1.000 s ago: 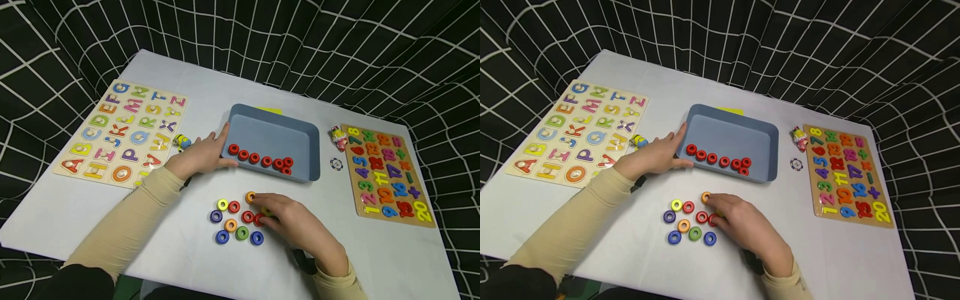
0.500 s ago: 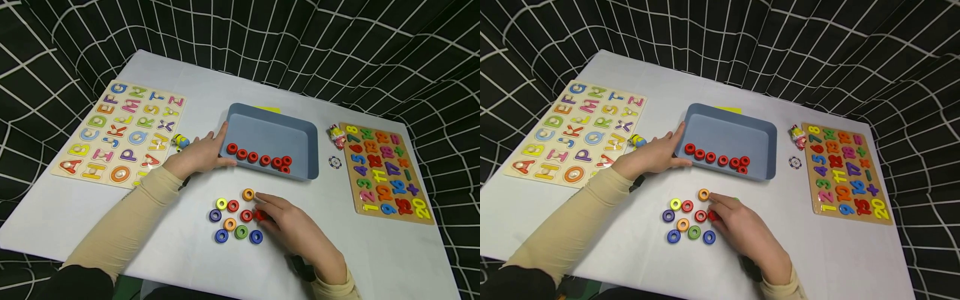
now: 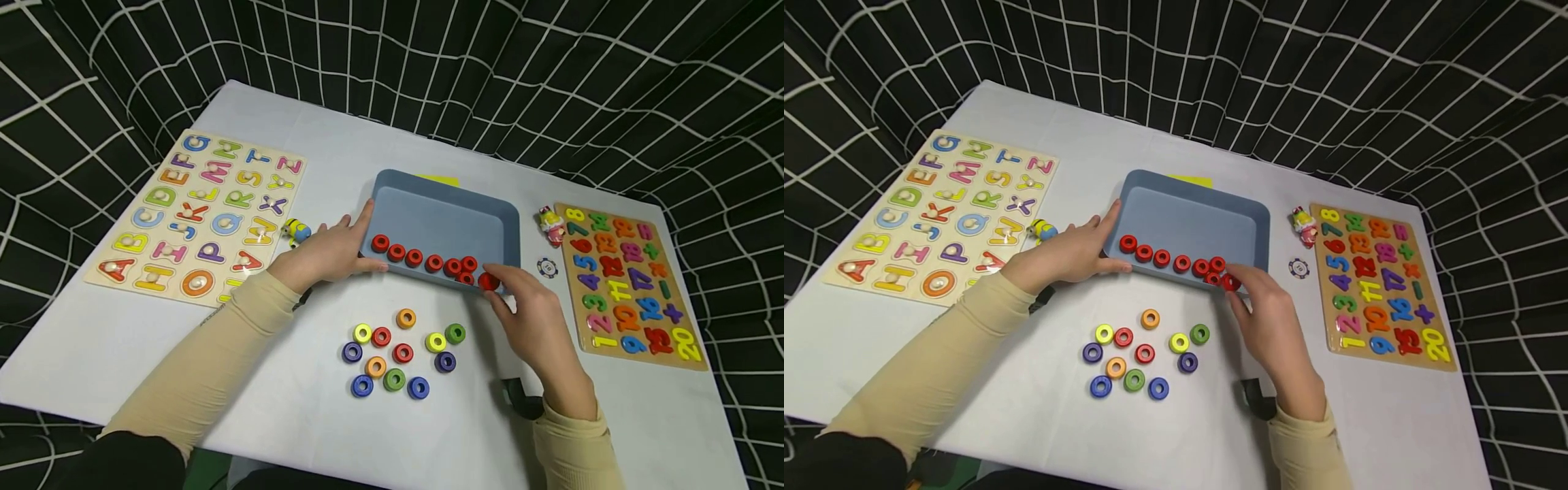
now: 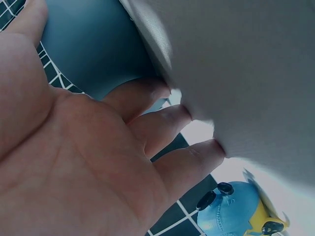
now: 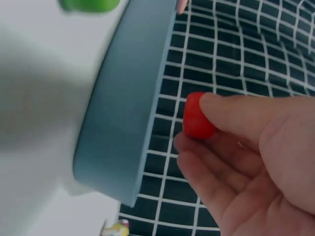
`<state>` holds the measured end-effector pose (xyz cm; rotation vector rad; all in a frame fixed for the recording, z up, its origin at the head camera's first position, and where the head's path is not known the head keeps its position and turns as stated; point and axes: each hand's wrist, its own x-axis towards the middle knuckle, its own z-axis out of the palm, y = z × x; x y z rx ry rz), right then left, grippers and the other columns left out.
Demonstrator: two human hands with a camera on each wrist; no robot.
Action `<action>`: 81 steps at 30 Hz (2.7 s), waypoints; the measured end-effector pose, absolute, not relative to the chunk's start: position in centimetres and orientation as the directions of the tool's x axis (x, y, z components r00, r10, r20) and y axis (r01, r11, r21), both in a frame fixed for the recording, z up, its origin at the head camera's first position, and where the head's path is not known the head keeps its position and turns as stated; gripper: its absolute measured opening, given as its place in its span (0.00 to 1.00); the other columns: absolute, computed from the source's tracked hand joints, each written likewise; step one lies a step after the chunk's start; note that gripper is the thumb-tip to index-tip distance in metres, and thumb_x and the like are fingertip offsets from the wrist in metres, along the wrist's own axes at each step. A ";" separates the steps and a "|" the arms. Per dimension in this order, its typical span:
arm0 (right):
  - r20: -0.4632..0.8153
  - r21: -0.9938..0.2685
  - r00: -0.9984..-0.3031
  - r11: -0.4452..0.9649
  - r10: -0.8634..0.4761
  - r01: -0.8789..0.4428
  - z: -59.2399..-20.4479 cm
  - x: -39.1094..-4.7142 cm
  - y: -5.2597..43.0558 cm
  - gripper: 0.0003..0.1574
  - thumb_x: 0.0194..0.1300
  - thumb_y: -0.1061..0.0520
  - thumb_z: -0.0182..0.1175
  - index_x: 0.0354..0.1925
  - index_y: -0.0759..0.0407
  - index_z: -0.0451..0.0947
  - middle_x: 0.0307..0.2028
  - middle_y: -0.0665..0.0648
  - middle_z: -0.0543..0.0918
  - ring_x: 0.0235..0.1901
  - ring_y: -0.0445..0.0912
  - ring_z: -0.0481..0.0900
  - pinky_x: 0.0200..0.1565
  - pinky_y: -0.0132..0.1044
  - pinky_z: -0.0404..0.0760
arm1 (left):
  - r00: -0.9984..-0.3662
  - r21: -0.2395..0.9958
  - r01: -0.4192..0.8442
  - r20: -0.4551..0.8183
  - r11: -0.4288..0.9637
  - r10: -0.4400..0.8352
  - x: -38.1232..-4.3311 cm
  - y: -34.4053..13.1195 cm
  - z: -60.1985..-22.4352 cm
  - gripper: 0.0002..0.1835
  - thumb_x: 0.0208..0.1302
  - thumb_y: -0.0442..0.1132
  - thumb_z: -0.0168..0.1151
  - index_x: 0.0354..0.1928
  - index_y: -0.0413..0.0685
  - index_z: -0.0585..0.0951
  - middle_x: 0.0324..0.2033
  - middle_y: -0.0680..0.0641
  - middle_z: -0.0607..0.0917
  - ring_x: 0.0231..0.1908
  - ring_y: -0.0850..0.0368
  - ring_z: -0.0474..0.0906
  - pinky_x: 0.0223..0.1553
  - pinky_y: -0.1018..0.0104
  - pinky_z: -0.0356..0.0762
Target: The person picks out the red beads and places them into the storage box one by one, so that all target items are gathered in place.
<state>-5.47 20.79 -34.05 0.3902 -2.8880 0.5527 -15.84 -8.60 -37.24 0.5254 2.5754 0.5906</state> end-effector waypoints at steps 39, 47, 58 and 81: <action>0.019 -0.409 -0.879 0.799 -0.476 -0.441 -34.3 -4.8 15.5 0.17 0.60 0.58 0.67 0.49 0.52 0.83 0.46 0.49 0.86 0.47 0.42 0.83 0.49 0.40 0.82 | -0.830 0.481 0.254 -0.337 0.839 0.444 -15.9 -8.6 -37.3 0.62 0.58 0.71 0.55 0.75 0.50 0.28 0.73 0.39 0.58 0.75 0.41 0.47 0.70 0.36 0.49; -0.126 -0.378 -0.758 0.738 -0.639 -0.559 -35.0 -2.4 13.0 0.18 0.59 0.54 0.69 0.49 0.49 0.83 0.46 0.45 0.83 0.47 0.37 0.80 0.52 0.35 0.80 | -0.830 0.478 0.272 -0.324 0.835 0.455 -15.9 -8.7 -37.2 0.61 0.58 0.71 0.55 0.75 0.50 0.29 0.72 0.38 0.60 0.75 0.41 0.48 0.69 0.36 0.51; -0.144 -0.366 -0.784 0.769 -0.603 -0.524 -35.8 -2.1 12.9 0.20 0.55 0.57 0.71 0.47 0.50 0.78 0.41 0.45 0.83 0.41 0.36 0.79 0.46 0.33 0.81 | -0.828 0.484 0.272 -0.322 0.832 0.458 -15.8 -8.7 -37.1 0.61 0.58 0.71 0.55 0.76 0.50 0.29 0.72 0.38 0.60 0.75 0.41 0.48 0.69 0.36 0.51; 0.060 -0.445 -0.976 0.870 -0.210 -0.214 -34.3 -12.7 15.6 0.24 0.63 0.56 0.65 0.57 0.56 0.78 0.53 0.58 0.82 0.50 0.53 0.81 0.49 0.50 0.80 | -0.819 0.485 0.280 -0.330 0.829 0.469 -15.8 -8.2 -37.1 0.62 0.57 0.72 0.54 0.75 0.51 0.27 0.72 0.39 0.60 0.75 0.41 0.48 0.69 0.35 0.51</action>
